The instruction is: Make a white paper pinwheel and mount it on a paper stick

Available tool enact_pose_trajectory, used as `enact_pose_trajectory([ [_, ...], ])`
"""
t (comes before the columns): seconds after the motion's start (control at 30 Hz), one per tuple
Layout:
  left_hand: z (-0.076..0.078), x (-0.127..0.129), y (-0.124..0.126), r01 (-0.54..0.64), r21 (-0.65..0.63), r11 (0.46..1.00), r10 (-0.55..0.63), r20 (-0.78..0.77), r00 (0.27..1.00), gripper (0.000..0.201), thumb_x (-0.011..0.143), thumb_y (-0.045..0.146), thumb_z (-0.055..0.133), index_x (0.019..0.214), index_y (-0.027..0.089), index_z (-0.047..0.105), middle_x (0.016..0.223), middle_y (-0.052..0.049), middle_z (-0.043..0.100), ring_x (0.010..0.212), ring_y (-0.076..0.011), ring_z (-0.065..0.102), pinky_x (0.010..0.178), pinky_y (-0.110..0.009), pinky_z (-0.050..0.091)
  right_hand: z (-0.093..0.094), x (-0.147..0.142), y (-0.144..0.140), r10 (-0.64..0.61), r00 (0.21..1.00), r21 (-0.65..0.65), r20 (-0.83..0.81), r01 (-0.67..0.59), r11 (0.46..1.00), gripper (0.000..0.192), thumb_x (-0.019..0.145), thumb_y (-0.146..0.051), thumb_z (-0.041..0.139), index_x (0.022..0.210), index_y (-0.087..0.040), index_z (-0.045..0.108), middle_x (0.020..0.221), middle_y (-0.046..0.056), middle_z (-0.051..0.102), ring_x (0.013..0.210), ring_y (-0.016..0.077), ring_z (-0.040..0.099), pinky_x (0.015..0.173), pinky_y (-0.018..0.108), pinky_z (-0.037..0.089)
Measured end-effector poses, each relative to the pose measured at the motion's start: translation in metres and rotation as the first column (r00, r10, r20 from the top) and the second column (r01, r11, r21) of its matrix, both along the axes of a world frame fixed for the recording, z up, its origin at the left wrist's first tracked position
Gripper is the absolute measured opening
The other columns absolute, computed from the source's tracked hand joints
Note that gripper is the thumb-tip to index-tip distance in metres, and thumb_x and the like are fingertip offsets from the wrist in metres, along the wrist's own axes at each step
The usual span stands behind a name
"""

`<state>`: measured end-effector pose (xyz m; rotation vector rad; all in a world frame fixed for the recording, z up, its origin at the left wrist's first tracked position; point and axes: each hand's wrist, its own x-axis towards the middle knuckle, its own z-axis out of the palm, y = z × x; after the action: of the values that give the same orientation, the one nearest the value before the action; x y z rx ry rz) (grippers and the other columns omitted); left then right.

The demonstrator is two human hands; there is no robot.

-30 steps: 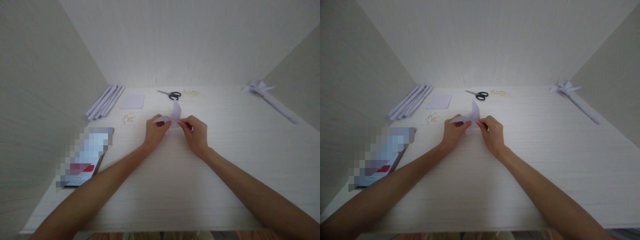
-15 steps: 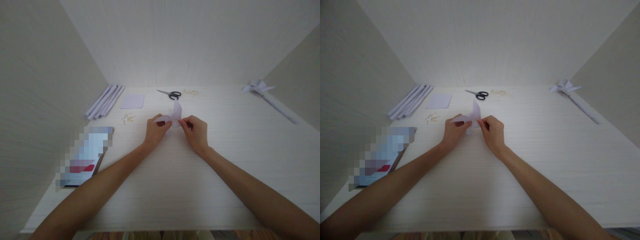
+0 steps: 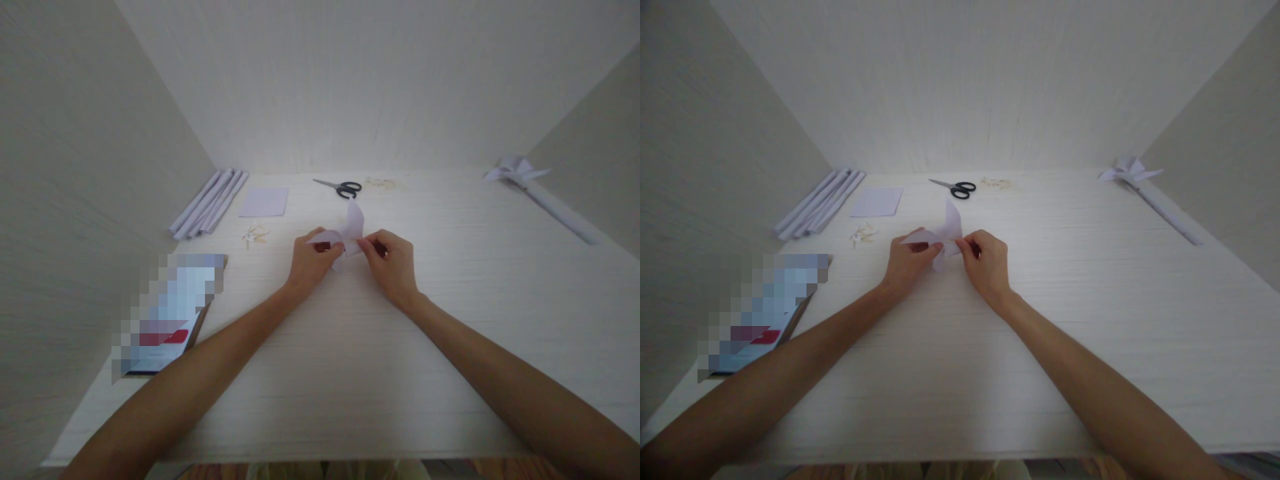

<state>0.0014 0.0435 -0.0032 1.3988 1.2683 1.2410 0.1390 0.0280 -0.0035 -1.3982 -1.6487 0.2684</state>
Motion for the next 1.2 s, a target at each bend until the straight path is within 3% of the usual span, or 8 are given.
enact_pose_trajectory([
  [0.5, 0.0017, -0.0001, -0.0021, -0.018, 0.027, 0.999, 0.020, -0.091, 0.996, 0.009, 0.059, 0.021, 0.060, 0.059, 0.015, 0.053, 0.054, 0.003, 0.054, 0.049, -0.0083, 0.049, 0.044, -0.020, 0.037, 0.0010, -0.0007, -0.0010, 0.024, 0.997, 0.074, 0.068, -0.029, 0.997, 0.016, 0.072, -0.021, 0.053, 0.057, -0.016, 0.054, 0.052, -0.001, 0.051, 0.047, 0.0097, 0.042, 0.047, 0.023, 0.033],
  [0.73, 0.0010, 0.0001, -0.0035, -0.020, 0.201, 0.979, 0.071, -0.250, 0.966, 0.013, 0.062, 0.019, 0.057, 0.050, 0.015, 0.053, 0.053, 0.004, 0.048, 0.047, -0.0057, 0.043, 0.044, -0.019, 0.033, -0.0010, -0.0019, -0.0028, 0.063, 0.988, 0.149, 0.141, -0.084, 0.985, 0.014, 0.074, -0.018, 0.053, 0.061, -0.016, 0.057, 0.055, 0.000, 0.052, 0.049, 0.0097, 0.043, 0.048, 0.023, 0.033],
  [0.97, 0.0008, 0.0027, -0.0070, 0.029, 0.226, 0.974, 0.014, -0.185, 0.983, 0.010, 0.064, 0.018, 0.055, 0.055, 0.015, 0.058, 0.059, 0.002, 0.049, 0.053, -0.0074, 0.049, 0.048, -0.019, 0.040, -0.0033, -0.0022, -0.0010, 0.002, 0.992, 0.145, 0.130, -0.021, 0.989, 0.022, 0.077, -0.024, 0.050, 0.057, -0.017, 0.053, 0.054, 0.000, 0.052, 0.048, 0.0100, 0.043, 0.047, 0.024, 0.032],
  [1.2, 0.0010, 0.0011, -0.0043, -0.016, 0.232, 0.973, 0.082, -0.280, 0.957, 0.013, 0.063, 0.019, 0.056, 0.051, 0.015, 0.055, 0.055, 0.003, 0.048, 0.048, -0.0066, 0.044, 0.045, -0.020, 0.034, -0.0016, -0.0023, -0.0030, 0.095, 0.986, 0.150, 0.137, -0.116, 0.982, 0.013, 0.076, -0.019, 0.051, 0.065, -0.017, 0.058, 0.061, 0.001, 0.056, 0.053, 0.0107, 0.046, 0.052, 0.024, 0.036],
])
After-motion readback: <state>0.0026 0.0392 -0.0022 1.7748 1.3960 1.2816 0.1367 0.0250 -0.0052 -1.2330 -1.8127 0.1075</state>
